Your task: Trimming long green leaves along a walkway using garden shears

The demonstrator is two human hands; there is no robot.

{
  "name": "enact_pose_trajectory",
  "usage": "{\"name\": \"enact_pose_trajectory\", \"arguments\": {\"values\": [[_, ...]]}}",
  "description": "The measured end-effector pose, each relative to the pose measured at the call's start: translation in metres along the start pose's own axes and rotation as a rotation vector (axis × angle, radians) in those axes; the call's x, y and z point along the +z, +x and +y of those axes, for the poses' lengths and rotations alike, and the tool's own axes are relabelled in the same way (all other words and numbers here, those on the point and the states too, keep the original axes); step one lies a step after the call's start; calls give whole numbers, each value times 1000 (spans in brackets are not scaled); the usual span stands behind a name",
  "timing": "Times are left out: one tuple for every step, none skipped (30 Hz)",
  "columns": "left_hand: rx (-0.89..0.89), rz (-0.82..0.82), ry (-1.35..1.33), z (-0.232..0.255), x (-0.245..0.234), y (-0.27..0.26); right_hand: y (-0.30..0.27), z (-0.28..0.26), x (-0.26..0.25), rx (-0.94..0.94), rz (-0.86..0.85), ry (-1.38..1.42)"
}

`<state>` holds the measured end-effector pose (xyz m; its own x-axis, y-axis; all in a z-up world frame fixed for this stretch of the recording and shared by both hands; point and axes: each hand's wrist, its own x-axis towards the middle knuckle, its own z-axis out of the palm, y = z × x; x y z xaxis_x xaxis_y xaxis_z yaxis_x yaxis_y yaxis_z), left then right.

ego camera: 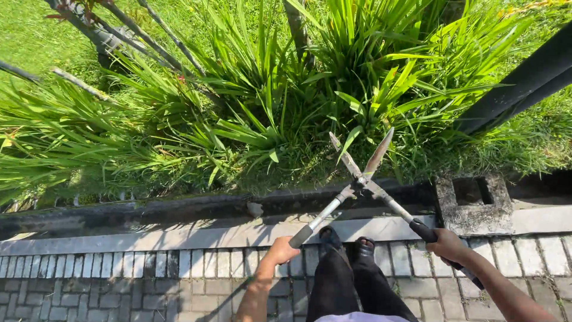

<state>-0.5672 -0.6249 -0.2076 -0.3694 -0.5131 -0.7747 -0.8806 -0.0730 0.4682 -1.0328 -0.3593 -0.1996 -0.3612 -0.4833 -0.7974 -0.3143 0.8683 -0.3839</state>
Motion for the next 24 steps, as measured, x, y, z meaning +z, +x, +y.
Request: {"name": "enact_pose_trajectory", "arguments": {"values": [[-6, -11, 2, 17, -10, 18, 14, -8, -14, 11, -6, 2], [-19, -8, -17, 32, -19, 36, 28, -15, -26, 20, 22, -31], [-34, -5, -30, 45, -30, 53, 41, -22, -34, 29, 48, -59], [-41, -16, -21, 60, -41, 63, 63, -19, -38, 40, 39, -51], [-6, -23, 18, 77, -52, 74, 86, -17, -44, 33, 31, -93], [30, -30, 57, 94, -63, 85, 107, -14, -50, 25, 23, -136], [32, -40, 65, 102, -68, 103, 111, -27, -58, 35, 23, -127], [66, -16, 70, 111, -72, 120, 114, -39, -65, 31, 76, -80], [95, 3, 73, 116, -73, 134, 114, -48, -70, 31, 124, -34], [90, -12, 78, 129, -71, 141, 120, -55, -66, 45, 118, -28], [58, 13, 42, 142, -70, 147, 127, -62, -64, 35, 175, -27], [26, 38, 7, 155, -68, 152, 132, -70, -62, 25, 233, -26], [20, 28, 14, 159, -51, 166, 139, -82, -53, 35, 227, -21], [10, 72, -4, 164, -34, 178, 146, -94, -44, 69, 244, 52], [4, 117, -21, 168, -16, 190, 151, -106, -37, 102, 264, 126], [2, 108, -14, 180, 10, 182, 142, -125, -28, 112, 261, 131], [15, 147, -68, 195, 32, 180, 137, -148, -24, 134, 290, 180], [29, 185, -124, 209, 54, 176, 130, -172, -19, 155, 320, 229], [36, 184, -117, 226, 44, 151, 131, -168, -20, 156, 326, 237], [103, 138, -123, 242, 34, 124, 130, -165, -21, 149, 309, 241], [168, 92, -131, 259, 26, 97, 129, -161, -22, 143, 292, 243], [174, 89, -128, 248, 20, 111, 131, -152, -26, 145, 297, 247], [135, 16, -249, 233, 13, 120, 129, -142, -25, 152, 276, 256], [93, -57, -368, 218, 7, 129, 126, -132, -24, 158, 255, 265]]}}
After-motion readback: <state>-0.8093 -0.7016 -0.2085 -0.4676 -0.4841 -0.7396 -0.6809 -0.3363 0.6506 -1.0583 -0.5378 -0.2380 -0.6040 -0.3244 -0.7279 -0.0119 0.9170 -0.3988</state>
